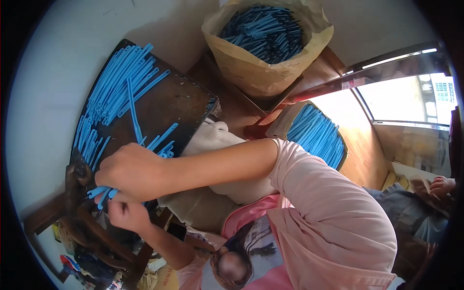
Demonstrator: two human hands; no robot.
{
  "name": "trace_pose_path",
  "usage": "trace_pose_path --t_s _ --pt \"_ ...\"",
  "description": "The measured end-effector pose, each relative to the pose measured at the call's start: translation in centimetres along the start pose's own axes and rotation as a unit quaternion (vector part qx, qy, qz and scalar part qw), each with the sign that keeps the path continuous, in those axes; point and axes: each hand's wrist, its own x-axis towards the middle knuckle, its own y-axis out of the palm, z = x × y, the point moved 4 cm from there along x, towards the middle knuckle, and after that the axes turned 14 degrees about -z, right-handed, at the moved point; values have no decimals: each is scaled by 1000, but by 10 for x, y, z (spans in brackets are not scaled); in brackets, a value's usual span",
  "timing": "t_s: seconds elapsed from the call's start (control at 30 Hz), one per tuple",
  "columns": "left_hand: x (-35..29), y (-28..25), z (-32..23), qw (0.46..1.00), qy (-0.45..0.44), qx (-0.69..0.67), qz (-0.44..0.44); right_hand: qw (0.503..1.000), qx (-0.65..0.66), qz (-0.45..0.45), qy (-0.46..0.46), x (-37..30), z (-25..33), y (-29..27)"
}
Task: Assembling black plastic components onto blue rods at an assembly station.
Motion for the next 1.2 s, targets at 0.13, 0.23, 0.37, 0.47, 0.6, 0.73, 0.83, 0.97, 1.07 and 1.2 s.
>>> trace_pose_path --t_s 0.13,0.23,0.37,0.47,0.6,0.73,0.83,0.97,1.07,1.2 --pt "2 1 -12 989 121 57 66 983 50 -155 -90 4 1 -22" --pt "5 -2 -21 993 96 43 53 978 72 -169 -100 8 -7 -43" --pt "5 -27 -5 996 50 74 15 981 63 -161 -88 14 0 -67" --pt "2 -32 5 996 44 77 5 964 120 -235 -15 11 -16 -85" --pt "6 -48 16 995 47 88 -17 981 107 -150 -59 21 -36 -98" --pt "11 -53 24 993 42 113 -22 972 -116 -11 -203 41 -14 -82" --pt "19 -52 23 990 42 132 -10 960 -199 106 -165 45 -21 -71" --pt "25 -54 23 987 55 151 14 951 -297 73 -39 50 -49 -71" --pt "18 -65 33 987 23 158 35 937 -335 88 53 54 -58 -59" --pt "7 -76 36 982 22 182 49 925 -368 90 31 45 -77 -43"
